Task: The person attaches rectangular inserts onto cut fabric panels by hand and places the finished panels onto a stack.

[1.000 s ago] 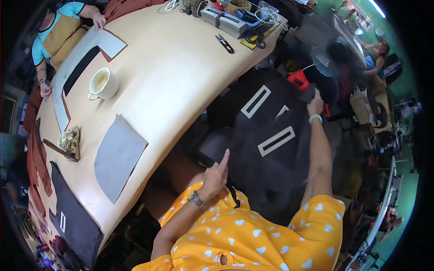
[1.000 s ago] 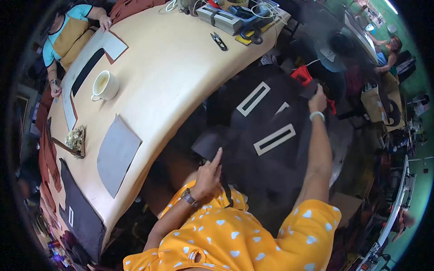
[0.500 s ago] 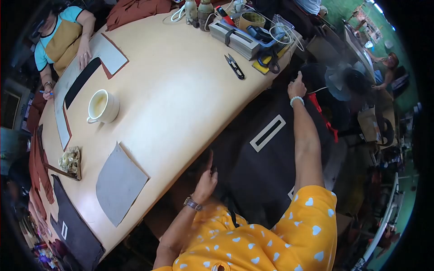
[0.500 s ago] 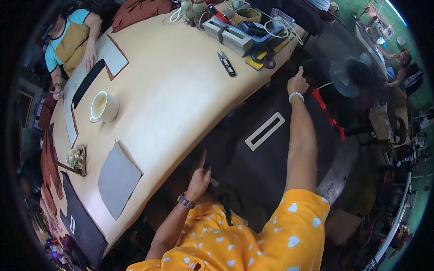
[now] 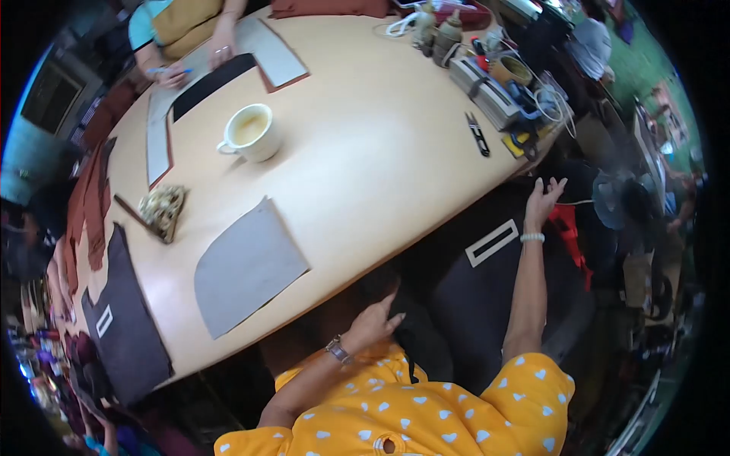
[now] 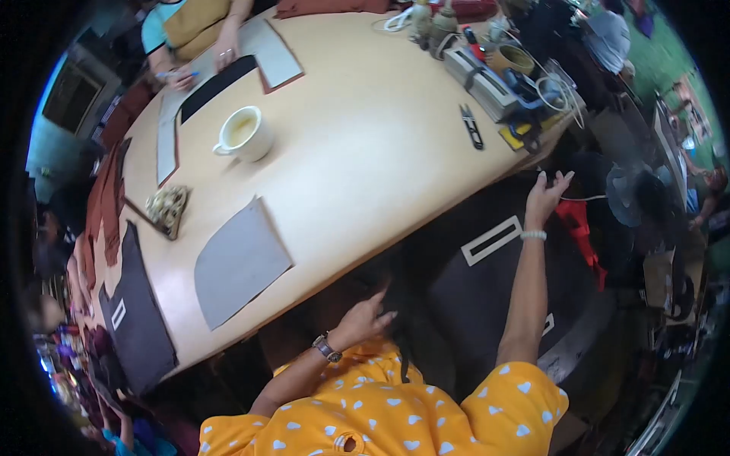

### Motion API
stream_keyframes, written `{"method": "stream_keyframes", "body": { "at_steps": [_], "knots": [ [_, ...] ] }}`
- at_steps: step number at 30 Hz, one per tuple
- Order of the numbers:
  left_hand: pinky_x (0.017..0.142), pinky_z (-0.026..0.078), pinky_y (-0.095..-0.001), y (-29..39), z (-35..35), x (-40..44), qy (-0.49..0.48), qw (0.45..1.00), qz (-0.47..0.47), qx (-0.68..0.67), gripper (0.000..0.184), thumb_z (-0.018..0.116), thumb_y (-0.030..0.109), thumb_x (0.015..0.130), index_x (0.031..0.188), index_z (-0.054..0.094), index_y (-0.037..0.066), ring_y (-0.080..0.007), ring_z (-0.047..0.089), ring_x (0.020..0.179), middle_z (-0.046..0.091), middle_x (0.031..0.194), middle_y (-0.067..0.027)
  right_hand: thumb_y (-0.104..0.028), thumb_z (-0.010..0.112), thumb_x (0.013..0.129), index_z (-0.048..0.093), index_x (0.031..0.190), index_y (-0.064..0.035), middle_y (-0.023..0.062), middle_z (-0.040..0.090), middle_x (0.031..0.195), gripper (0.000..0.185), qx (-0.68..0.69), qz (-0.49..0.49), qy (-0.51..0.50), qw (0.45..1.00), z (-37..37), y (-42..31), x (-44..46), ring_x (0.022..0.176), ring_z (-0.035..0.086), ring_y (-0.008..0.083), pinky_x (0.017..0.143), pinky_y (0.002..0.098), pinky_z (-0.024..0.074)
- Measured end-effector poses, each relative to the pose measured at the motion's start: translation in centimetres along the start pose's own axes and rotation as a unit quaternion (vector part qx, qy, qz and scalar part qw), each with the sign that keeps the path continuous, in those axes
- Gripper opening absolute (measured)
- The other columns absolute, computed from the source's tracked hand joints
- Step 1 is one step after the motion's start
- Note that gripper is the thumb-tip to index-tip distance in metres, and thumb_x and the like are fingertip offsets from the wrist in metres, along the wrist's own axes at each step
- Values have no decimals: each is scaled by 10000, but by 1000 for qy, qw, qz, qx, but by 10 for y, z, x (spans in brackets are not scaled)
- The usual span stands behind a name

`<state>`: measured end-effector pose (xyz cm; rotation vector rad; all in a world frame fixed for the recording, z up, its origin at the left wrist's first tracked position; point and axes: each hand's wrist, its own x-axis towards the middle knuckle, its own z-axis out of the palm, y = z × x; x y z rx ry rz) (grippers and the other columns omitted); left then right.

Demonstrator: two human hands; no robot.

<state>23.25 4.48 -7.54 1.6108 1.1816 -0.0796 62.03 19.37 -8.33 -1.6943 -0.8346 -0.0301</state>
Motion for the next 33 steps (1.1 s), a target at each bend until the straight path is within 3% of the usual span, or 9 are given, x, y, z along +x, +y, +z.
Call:
{"method": "stream_keyframes", "body": {
  "at_steps": [2, 4, 8, 12, 18, 23, 24, 29, 33],
  "knots": [
    [754, 497, -407, -9, 4, -19, 67, 992, 100, 19, 726, 602, 267, 837, 1414, 208, 71, -356, 600, 891, 505, 1124, -239, -305, 478, 933, 209, 1405, -8, 249, 444, 1278, 620, 194, 17, -132, 972, -8, -70, -40, 1162, 468, 298, 992, 381, 367],
    [735, 502, -402, -11, 4, -34, 101, 980, 172, 17, 729, 612, 278, 834, 1411, 218, 69, -345, 613, 852, 576, 1026, -222, -512, 351, 932, 256, 1398, -34, 254, 490, 1230, 674, 502, 242, -312, 770, -15, -123, -80, 1082, 529, 313, 949, 403, 405],
    [765, 510, -362, 2, -19, -74, 157, 958, 236, -27, 710, 647, 188, 811, 1401, 267, 82, -300, 623, 894, 563, 1121, -199, -678, 160, 869, 220, 1428, -107, 282, 551, 1138, 802, 690, 283, -503, 437, -12, -212, -146, 941, 584, 362, 869, 433, 437],
    [760, 500, -305, 2, -60, -123, 268, 924, 228, -149, 568, 660, 83, 792, 1315, 440, 75, -201, 626, 860, 599, 1103, -136, -711, 98, 844, 173, 1442, -115, 261, 591, 1076, 847, 705, 305, -546, 334, 6, -266, -188, 815, 588, 329, 808, 439, 421],
    [864, 455, -331, -76, -167, -186, 685, 721, 96, -48, 589, 705, 109, 760, 1281, 449, 5, -214, 578, 1007, 575, 1162, -168, -676, 167, 872, 200, 1437, -145, 213, 621, 1036, 775, 650, 353, -630, 235, 47, -327, -245, 770, 573, 302, 791, 422, 420],
    [1068, 269, -344, -161, -260, -176, 694, 718, 29, 49, 1084, 809, 319, 633, 1369, 145, -118, -358, 318, 1288, 298, 1384, -276, -629, 197, 901, 236, 1422, -170, 190, 624, 996, 695, 568, 402, -689, 201, 109, -374, -293, 754, 558, 264, 751, 394, 433],
    [1003, 348, -380, -170, -274, -164, 700, 710, 22, 71, 1145, 838, 321, 559, 1374, 148, -93, -358, 429, 1172, 425, 1259, -251, -619, 202, 907, 236, 1421, -180, 184, 626, 980, 678, 552, 417, -695, 196, 124, -382, -302, 750, 555, 256, 744, 385, 435],
    [981, 383, -356, -199, -295, -138, 668, 743, 32, 24, 1151, 829, 371, 561, 1374, 160, -95, -329, 470, 1166, 454, 1273, -237, -617, 206, 911, 192, 1430, -218, 143, 629, 907, 654, 488, 363, -747, 268, 214, -407, -340, 686, 552, 208, 676, 339, 440],
    [796, 477, -375, -204, -300, -139, 702, 711, 30, 27, 966, 794, 304, 567, 1327, 323, -61, -310, 588, 924, 592, 996, -198, -651, 162, 896, 161, 1442, -182, 129, 631, 819, 720, 420, 236, -785, 391, 246, -438, -371, 591, 512, 157, 601, 282, 417]
  ]
}}
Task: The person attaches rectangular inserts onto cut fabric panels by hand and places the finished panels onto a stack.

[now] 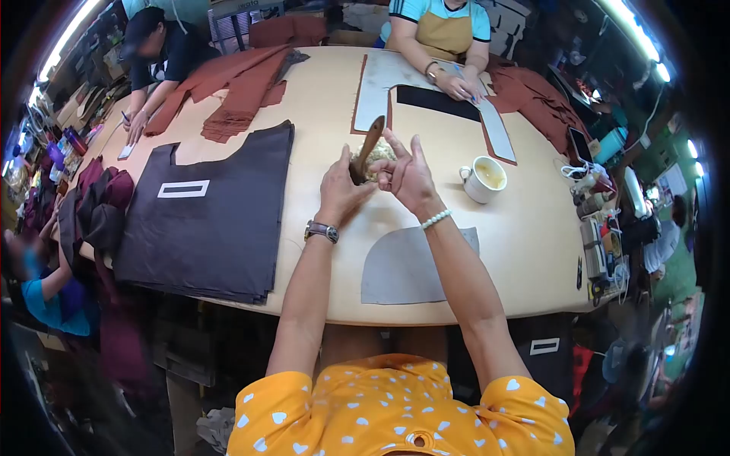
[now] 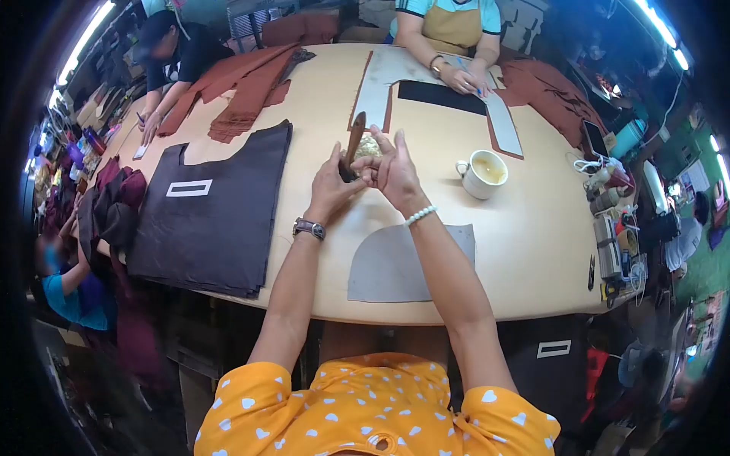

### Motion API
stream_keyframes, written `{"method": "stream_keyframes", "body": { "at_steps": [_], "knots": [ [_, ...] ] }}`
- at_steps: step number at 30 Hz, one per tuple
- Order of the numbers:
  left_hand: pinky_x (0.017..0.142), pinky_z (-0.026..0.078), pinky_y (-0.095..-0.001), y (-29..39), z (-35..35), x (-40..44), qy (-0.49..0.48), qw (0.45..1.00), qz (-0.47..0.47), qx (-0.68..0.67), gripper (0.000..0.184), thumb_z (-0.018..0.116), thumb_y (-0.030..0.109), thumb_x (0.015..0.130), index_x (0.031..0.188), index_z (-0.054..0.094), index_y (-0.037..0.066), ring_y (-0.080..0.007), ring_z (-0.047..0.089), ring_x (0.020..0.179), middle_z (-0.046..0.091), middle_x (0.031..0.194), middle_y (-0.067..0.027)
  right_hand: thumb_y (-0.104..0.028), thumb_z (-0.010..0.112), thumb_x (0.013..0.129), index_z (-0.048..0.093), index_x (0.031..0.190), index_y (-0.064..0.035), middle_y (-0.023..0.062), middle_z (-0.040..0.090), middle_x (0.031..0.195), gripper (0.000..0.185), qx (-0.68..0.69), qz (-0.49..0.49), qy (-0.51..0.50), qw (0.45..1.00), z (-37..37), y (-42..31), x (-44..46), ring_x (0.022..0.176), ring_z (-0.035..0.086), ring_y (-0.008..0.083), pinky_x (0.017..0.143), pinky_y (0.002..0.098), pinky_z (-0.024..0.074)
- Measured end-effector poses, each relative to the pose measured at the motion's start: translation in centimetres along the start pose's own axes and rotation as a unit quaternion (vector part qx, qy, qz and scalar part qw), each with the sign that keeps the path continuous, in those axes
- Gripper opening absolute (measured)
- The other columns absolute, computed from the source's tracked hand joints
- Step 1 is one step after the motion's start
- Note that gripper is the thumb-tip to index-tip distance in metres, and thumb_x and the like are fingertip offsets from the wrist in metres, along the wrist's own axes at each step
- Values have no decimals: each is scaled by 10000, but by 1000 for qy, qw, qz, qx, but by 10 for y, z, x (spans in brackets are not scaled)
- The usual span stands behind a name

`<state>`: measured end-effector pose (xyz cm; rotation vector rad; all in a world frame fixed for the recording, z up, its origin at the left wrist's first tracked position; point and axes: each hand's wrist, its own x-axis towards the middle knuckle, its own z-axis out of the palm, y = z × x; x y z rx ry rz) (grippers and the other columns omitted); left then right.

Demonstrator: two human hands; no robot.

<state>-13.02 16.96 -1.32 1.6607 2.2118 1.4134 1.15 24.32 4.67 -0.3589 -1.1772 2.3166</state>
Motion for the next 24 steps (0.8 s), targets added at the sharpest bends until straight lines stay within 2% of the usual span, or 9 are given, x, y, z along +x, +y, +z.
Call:
{"method": "stream_keyframes", "body": {
  "at_steps": [1, 3, 6, 9, 11, 13, 14, 20, 24],
  "knots": [
    [785, 480, -382, -1, -2, 2, -4, 1000, -8, 5, 956, 793, 304, 568, 1324, 331, -55, -315, 595, 902, 599, 969, -197, -654, 153, 894, 172, 1442, -154, 131, 629, 807, 742, -54, -7, 6, 998, 8, 3, 9, 582, 496, 153, 596, 274, 405],
    [763, 486, -394, -1, -5, 5, -13, 1000, -23, 15, 936, 791, 303, 571, 1319, 347, -43, -323, 607, 860, 613, 916, -194, -684, 167, 875, 169, 1440, -112, 103, 613, 678, 804, -180, -4, 48, 982, 23, 9, 20, 492, 497, 111, 476, 220, 383],
    [741, 496, -396, -7, -4, 10, -11, 999, -40, 17, 936, 780, 344, 561, 1316, 367, -23, -325, 632, 819, 639, 892, -185, -679, 190, 877, 280, 1404, -84, 63, 572, 544, 800, -387, -12, 114, 915, 30, 17, 32, 413, 498, 95, 379, 202, 365],
    [744, 499, -386, -7, -9, 11, -21, 999, -46, 15, 946, 766, 400, 557, 1311, 380, -21, -311, 643, 814, 652, 899, -170, -658, 210, 889, 299, 1397, -87, 65, 571, 539, 770, -476, -77, 128, 867, 22, 25, 30, 405, 489, 88, 383, 214, 385],
    [743, 501, -382, 1, -13, 15, -32, 998, -55, 23, 945, 755, 433, 559, 1304, 392, -20, -303, 648, 804, 659, 890, -158, -570, 246, 920, 252, 1421, -147, 187, 641, 820, 656, -629, -173, 112, 750, 4, 32, 26, 657, 622, 250, 612, 331, 491],
    [740, 503, -381, 6, -16, 16, -46, 996, -67, 39, 935, 744, 458, 566, 1295, 404, -19, -300, 651, 792, 664, 872, -146, -523, 265, 922, 220, 1432, -176, 219, 629, 1017, 618, -669, -180, 169, 701, 0, 40, 16, 825, 631, 350, 755, 408, 486],
    [723, 508, -379, 1, -11, 14, -16, 999, -26, 30, 913, 735, 471, 578, 1281, 420, -19, -301, 654, 760, 668, 848, -137, -534, 266, 918, 214, 1434, -219, 235, 617, 1031, 607, -631, -97, 170, 751, 6, 33, 8, 978, 578, 399, 861, 425, 440],
    [735, 512, -378, 7, -17, 13, -49, 997, -47, 46, 882, 708, 431, 605, 1312, 408, -5, -303, 655, 767, 665, 840, -167, -541, 268, 913, 159, 1446, -228, 213, 641, 960, 627, -656, -32, 162, 737, 13, 40, -5, 940, 590, 394, 808, 429, 457],
    [733, 512, -383, -2, -13, 13, -49, 996, -49, 52, 874, 705, 391, 593, 1306, 407, -19, -316, 651, 761, 662, 836, -175, -456, 338, 928, 109, 1450, -191, 243, 611, 1022, 629, -689, -32, 148, 709, 26, 37, -12, 911, 582, 414, 807, 427, 444]
  ]
}}
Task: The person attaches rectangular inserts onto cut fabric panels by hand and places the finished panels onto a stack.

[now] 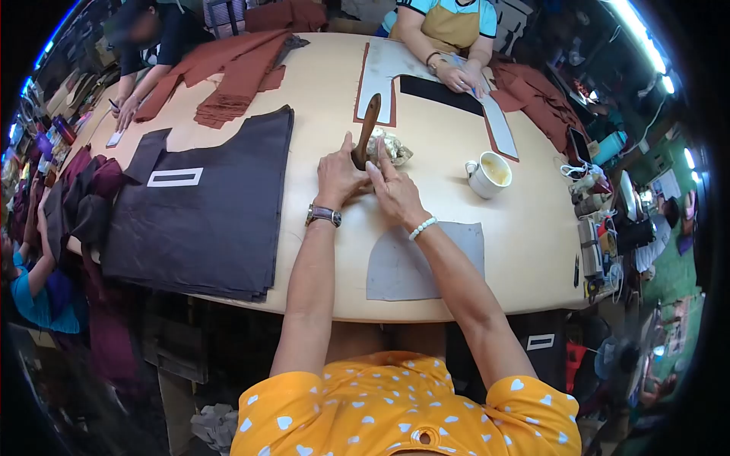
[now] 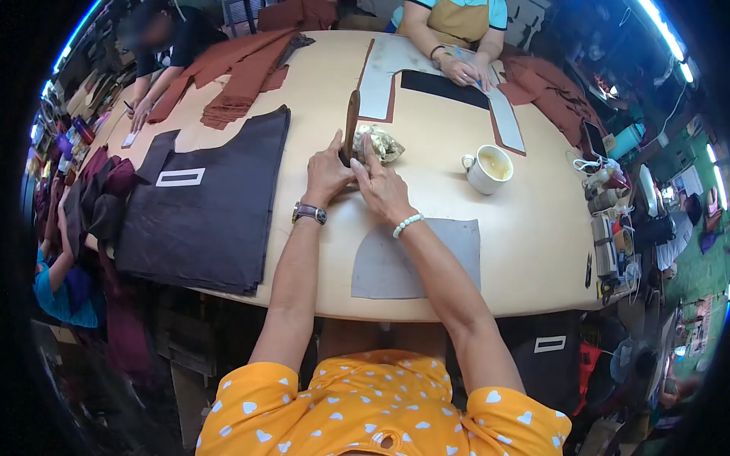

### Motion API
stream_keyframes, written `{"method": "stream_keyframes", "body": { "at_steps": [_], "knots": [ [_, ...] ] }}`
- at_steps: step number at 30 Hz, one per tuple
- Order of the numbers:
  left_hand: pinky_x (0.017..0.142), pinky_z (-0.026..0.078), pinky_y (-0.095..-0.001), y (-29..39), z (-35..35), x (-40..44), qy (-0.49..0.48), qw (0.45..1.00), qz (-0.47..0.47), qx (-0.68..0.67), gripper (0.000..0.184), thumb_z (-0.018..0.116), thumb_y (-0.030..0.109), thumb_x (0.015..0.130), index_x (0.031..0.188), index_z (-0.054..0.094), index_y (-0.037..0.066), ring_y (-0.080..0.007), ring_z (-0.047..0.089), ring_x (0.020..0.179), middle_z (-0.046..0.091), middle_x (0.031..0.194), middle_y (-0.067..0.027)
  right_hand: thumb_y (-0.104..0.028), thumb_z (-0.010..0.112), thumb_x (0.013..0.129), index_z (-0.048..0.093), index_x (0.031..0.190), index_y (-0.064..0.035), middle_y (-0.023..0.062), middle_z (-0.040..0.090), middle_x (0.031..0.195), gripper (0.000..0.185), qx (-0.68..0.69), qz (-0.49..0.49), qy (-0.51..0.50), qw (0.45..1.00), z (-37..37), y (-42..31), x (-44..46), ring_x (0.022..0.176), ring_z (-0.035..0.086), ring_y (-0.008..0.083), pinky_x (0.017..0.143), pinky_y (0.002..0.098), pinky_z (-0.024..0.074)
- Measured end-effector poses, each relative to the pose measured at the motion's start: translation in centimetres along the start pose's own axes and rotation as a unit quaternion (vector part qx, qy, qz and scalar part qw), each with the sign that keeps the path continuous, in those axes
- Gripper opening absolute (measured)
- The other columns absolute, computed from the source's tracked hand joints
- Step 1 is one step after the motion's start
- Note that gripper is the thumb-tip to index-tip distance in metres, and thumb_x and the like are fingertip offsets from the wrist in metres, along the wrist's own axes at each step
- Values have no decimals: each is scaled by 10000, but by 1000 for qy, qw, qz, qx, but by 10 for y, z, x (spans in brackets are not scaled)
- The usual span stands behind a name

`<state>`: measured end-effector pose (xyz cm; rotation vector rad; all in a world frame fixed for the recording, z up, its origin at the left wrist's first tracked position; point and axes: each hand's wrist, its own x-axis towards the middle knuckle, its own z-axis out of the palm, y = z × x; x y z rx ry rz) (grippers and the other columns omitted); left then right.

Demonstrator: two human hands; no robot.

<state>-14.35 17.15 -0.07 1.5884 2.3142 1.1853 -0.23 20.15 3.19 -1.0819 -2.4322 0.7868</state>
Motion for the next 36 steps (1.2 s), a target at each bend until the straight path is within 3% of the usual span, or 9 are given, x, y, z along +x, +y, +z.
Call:
{"method": "stream_keyframes", "body": {
  "at_steps": [5, 8, 20, 23, 26, 29, 32, 36],
  "knots": [
    [723, 510, -392, 5, -4, -1, -7, 1000, 1, -5, 896, 714, 375, 574, 1300, 400, -44, -328, 649, 751, 654, 823, -197, -441, 385, 916, 171, 1443, -164, 213, 628, 971, 632, 14, -41, 39, 998, 8, 10, -1, 892, 591, 394, 774, 434, 458],
    [673, 505, -387, 3, -2, -4, 29, 999, 38, -3, 884, 727, 371, 569, 1269, 411, -67, -314, 644, 690, 637, 713, -179, -400, 402, 920, 182, 1437, -139, 219, 622, 971, 620, 51, -60, 34, 996, 7, 13, -4, 888, 589, 392, 774, 426, 458],
    [686, 489, -395, -1, 3, -2, 21, 999, 29, 4, 935, 744, 384, 530, 1275, 402, -67, -319, 642, 696, 641, 721, -173, -338, 429, 923, 225, 1422, -112, 250, 586, 1046, 585, 70, -107, 59, 990, 12, 21, -9, 923, 577, 403, 833, 403, 446],
    [699, 512, -383, 2, 0, -3, 3, 1000, 15, -1, 888, 741, 338, 535, 1268, 418, -46, -317, 649, 736, 656, 786, -171, -299, 429, 922, 225, 1422, -107, 246, 592, 1001, 572, 103, -65, 18, 992, 7, 20, -11, 880, 598, 367, 837, 389, 451],
    [694, 513, -374, 1, 2, -2, 10, 999, 32, 1, 894, 757, 374, 544, 1262, 425, -42, -311, 649, 731, 661, 786, -150, -240, 408, 917, 262, 1414, -112, 195, 615, 948, 533, 178, 7, -23, 984, 1, 19, -14, 807, 619, 251, 792, 338, 477],
    [698, 513, -366, 2, 0, -3, 1, 1000, 29, -4, 899, 767, 403, 551, 1257, 427, -38, -299, 653, 747, 664, 801, -144, -171, 386, 894, 325, 1378, -88, 123, 631, 894, 494, 359, 35, -27, 932, -2, 20, -10, 747, 602, 145, 729, 276, 488],
    [712, 514, -357, 5, -2, -5, -3, 1000, 23, 4, 895, 767, 400, 552, 1254, 429, -40, -288, 657, 771, 667, 851, -152, -128, 391, 867, 379, 1323, -78, 72, 636, 921, 459, 464, 72, -44, 882, -9, 20, -10, 734, 595, 113, 693, 239, 481],
    [731, 513, -351, 0, 3, -4, 13, 999, 36, 18, 907, 769, 394, 546, 1264, 429, -44, -289, 658, 795, 661, 919, -171, -99, 394, 848, 390, 1292, -66, 75, 631, 970, 446, 589, 131, -63, 795, -13, 19, -5, 736, 601, 127, 685, 241, 477]
  ]
}}
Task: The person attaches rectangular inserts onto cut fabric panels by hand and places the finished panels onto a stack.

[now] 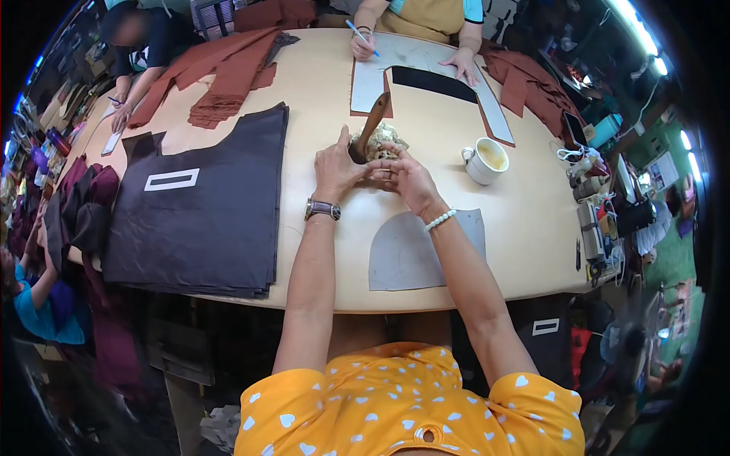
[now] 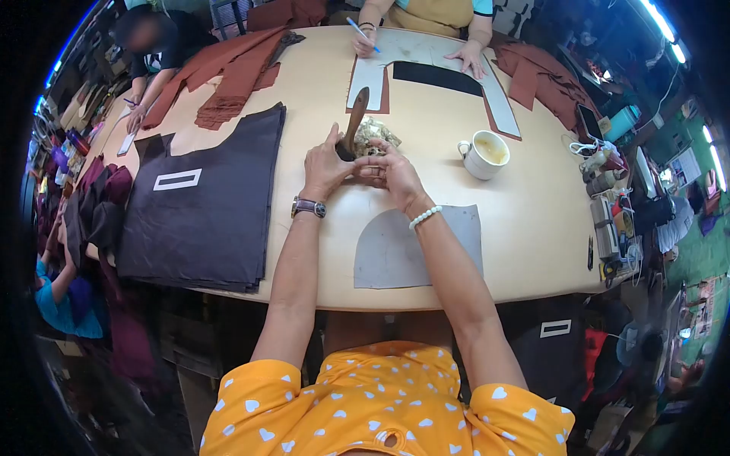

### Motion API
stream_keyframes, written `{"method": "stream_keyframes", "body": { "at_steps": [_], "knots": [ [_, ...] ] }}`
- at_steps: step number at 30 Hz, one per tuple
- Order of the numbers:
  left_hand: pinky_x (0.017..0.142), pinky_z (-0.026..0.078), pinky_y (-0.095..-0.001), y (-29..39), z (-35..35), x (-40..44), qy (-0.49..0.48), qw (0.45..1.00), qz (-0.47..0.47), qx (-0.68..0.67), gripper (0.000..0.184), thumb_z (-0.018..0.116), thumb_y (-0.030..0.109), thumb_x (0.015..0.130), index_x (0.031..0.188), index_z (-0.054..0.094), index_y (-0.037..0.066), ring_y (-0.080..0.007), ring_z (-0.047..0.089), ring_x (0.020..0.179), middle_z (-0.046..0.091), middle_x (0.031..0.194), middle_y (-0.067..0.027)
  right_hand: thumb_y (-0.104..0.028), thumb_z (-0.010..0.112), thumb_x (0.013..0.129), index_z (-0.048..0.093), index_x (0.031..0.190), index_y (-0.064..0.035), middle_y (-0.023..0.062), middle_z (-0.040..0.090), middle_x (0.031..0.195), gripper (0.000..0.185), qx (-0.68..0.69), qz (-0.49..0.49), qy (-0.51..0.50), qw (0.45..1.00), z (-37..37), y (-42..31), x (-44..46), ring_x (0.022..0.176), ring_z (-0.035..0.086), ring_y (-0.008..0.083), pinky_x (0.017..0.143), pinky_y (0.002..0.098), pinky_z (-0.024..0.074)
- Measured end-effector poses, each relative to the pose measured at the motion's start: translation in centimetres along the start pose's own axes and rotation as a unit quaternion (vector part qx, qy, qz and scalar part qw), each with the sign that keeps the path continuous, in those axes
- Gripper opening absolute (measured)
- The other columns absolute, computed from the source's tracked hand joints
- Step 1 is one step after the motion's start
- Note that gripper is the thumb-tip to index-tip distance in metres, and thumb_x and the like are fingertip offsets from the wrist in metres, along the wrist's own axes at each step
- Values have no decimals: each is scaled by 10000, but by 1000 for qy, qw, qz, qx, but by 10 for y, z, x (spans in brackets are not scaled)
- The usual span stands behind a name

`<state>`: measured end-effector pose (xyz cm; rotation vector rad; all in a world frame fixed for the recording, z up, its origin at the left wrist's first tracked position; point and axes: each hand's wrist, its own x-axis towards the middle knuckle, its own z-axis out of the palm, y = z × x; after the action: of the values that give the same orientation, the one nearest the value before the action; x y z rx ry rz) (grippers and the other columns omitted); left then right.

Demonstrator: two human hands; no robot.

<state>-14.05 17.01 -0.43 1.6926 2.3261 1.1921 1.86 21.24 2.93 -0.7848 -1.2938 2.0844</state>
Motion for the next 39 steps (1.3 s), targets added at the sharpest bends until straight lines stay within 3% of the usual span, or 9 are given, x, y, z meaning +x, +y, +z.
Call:
{"method": "stream_keyframes", "body": {
  "at_steps": [5, 9, 14, 17, 21, 26, 30, 33, 39],
  "knots": [
    [741, 511, -357, 1, -2, -2, 14, 1000, 17, -10, 892, 760, 382, 545, 1263, 440, -39, -297, 655, 804, 657, 940, -176, -81, 378, 843, 387, 1288, -52, 89, 630, 990, 446, -30, 39, 28, 998, -9, -12, 1, 784, 609, 135, 693, 277, 482],
    [740, 510, -359, 3, -5, 0, 6, 999, -2, -34, 841, 753, 393, 554, 1243, 475, -2, -290, 653, 796, 663, 899, -164, -71, 389, 816, 371, 1312, -52, 127, 617, 1007, 497, -299, 8, 157, 941, -30, -23, 2, 811, 611, 219, 736, 323, 479],
    [729, 508, -354, 2, -3, -2, 25, 1000, 10, -15, 770, 755, 416, 561, 1197, 536, 40, -276, 653, 773, 669, 850, -148, -90, 430, 803, 348, 1363, -129, 206, 434, 1290, 568, -704, -218, 158, 657, -57, -9, 25, 1072, 514, 350, 872, 432, 419],
    [721, 506, -355, 4, -4, -2, 25, 999, 8, -30, 750, 761, 416, 553, 1171, 558, 42, -275, 649, 760, 665, 827, -144, -139, 455, 828, 350, 1369, -179, 201, 299, 1394, 553, -843, -166, 185, 476, -35, -4, 44, 1211, 386, 374, 939, 523, 334],
    [706, 503, -362, 7, 6, -5, 82, 996, 45, -13, 707, 763, 380, 567, 1156, 565, 44, -274, 645, 753, 659, 812, -135, -207, 458, 858, 301, 1394, -114, 185, 318, 1395, 566, -867, -99, 218, 437, -26, 25, 55, 1240, 358, 369, 993, 547, 251],
    [693, 495, -358, 10, 17, -4, 109, 993, 46, -4, 664, 759, 375, 607, 1147, 561, 42, -261, 645, 785, 659, 858, -129, -271, 441, 874, 591, 1141, -8, 205, 333, 1378, 403, -849, -68, 228, 473, 18, 42, 44, 1284, 300, 353, 1031, 525, 196],
    [728, 456, -388, 13, 14, -12, 87, 996, 21, -17, 642, 723, 410, 646, 1161, 541, 72, -247, 625, 880, 647, 982, -78, -220, 456, 859, 570, 1116, 27, 210, 313, 1365, 374, -774, -61, 194, 600, 22, 29, 30, 1290, 256, 368, 1028, 537, 194],
    [746, 440, -400, 15, 13, -9, 82, 996, 4, -25, 642, 708, 424, 657, 1175, 533, 88, -236, 616, 921, 640, 1034, -60, -172, 492, 828, 517, 1159, 40, 205, 309, 1360, 394, -775, -121, 225, 578, 29, 42, 19, 1241, 311, 364, 979, 532, 255],
    [742, 437, -400, 7, 21, -11, 100, 995, 21, -21, 669, 721, 412, 639, 1199, 522, 103, -234, 618, 913, 639, 1027, -59, -113, 613, 704, 522, 1119, 37, 198, 390, 1235, 450, -705, -125, 174, 676, 35, 28, 0, 1169, 385, 377, 954, 551, 298]
  ]
}}
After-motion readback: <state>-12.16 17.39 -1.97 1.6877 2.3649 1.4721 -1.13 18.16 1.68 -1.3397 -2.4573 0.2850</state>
